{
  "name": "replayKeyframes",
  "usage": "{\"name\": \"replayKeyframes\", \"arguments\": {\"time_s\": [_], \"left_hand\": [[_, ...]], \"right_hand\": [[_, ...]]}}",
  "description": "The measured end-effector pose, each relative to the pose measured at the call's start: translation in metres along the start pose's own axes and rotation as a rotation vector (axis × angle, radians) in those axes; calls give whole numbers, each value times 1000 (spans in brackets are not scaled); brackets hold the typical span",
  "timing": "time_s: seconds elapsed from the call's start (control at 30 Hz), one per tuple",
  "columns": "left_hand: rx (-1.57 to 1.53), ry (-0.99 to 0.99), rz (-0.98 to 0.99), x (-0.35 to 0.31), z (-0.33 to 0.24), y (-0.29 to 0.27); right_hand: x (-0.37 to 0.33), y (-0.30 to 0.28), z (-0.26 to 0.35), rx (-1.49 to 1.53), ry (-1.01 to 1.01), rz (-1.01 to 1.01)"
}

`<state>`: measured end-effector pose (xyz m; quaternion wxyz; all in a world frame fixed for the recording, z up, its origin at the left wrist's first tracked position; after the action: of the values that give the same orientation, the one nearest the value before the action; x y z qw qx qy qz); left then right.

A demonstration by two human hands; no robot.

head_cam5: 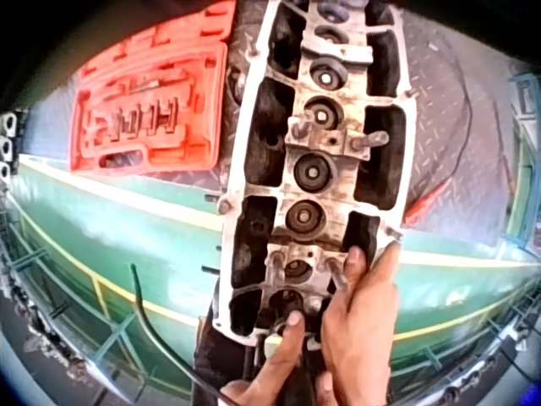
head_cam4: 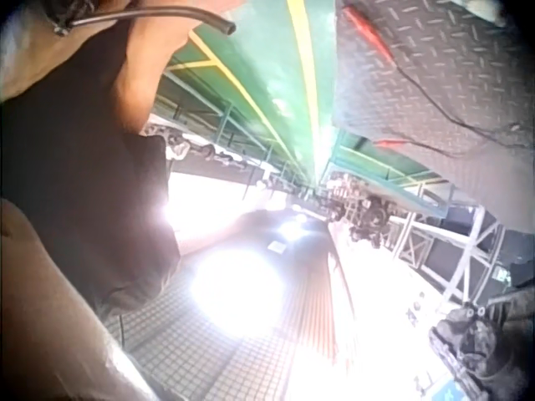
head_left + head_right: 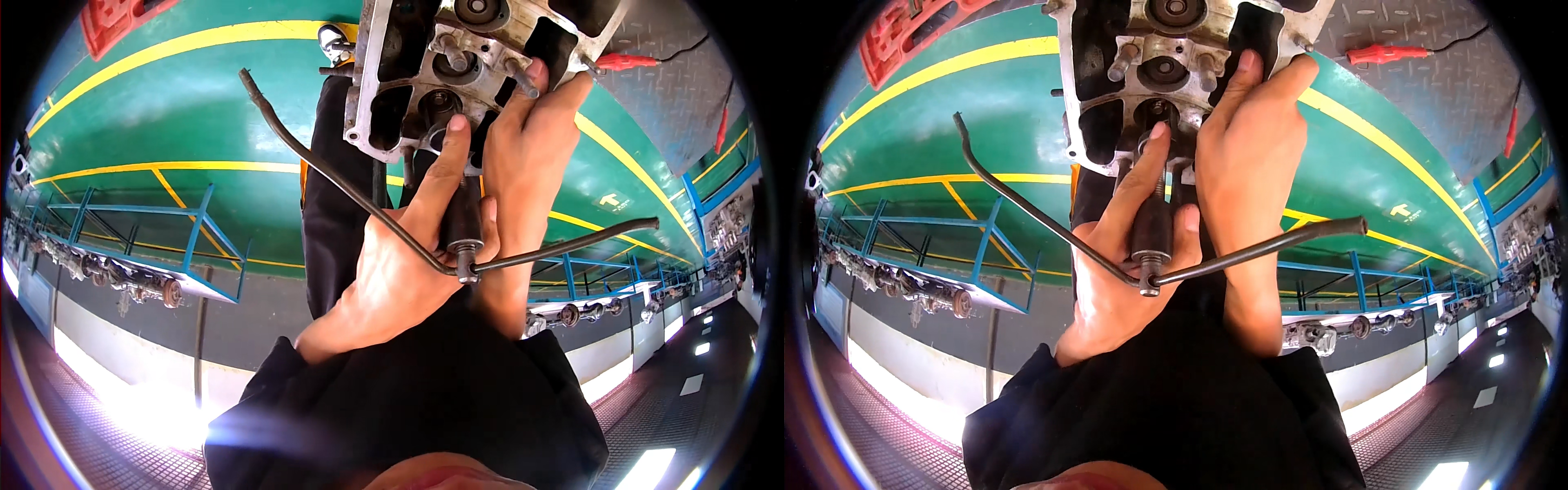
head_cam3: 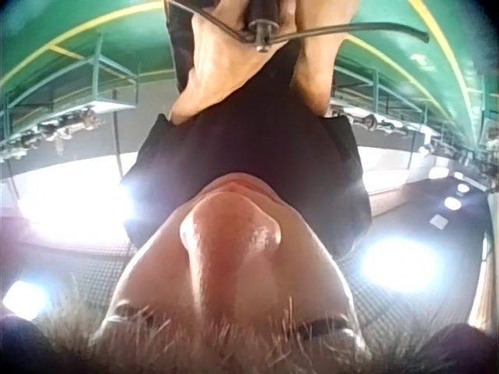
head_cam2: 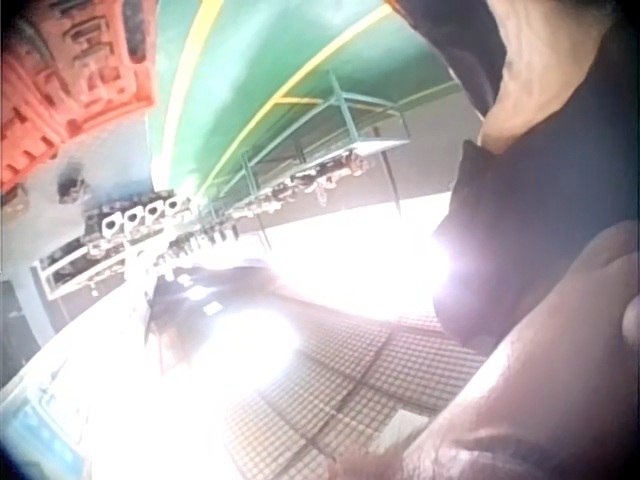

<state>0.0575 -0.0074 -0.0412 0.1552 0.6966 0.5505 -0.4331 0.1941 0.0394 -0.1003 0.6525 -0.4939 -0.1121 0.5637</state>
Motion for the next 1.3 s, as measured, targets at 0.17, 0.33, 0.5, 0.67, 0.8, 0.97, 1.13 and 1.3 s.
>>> {"name": "replayKeyframes", "arguments": {"time_s": [0.17,0.33,0.5,0.67,0.8,0.97,1.13,1.3], "left_hand": [[59,44,68,3,0,-6],[7,49,9,2,2,-5],[-71,-82,50,-2,11,-3],[78,-13,82,-1,4,-7],[139,8,124,0,2,-6],[144,80,112,1,3,-8],[150,132,104,1,2,-11],[146,29,60,1,2,-11]], "right_hand": [[-1,-1,3,14,-11,-5],[-4,0,3,-3,-28,-10],[-6,2,-1,141,21,6],[-5,1,-2,33,62,42],[-3,0,-1,41,48,58],[-4,0,-1,48,46,52],[-4,0,1,42,56,52],[-3,-1,2,33,63,46]]}}
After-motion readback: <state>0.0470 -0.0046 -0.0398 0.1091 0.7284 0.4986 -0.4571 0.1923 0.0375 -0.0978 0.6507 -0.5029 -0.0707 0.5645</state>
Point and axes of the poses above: each hand's wrist, its own x-axis towards the middle knuckle, its own y-axis out of the palm, z = x × y, the point moved 7 cm from there along x, towards the middle knuckle, and after that the axes turned 5 degrees about -y, right-handed, at the moved point
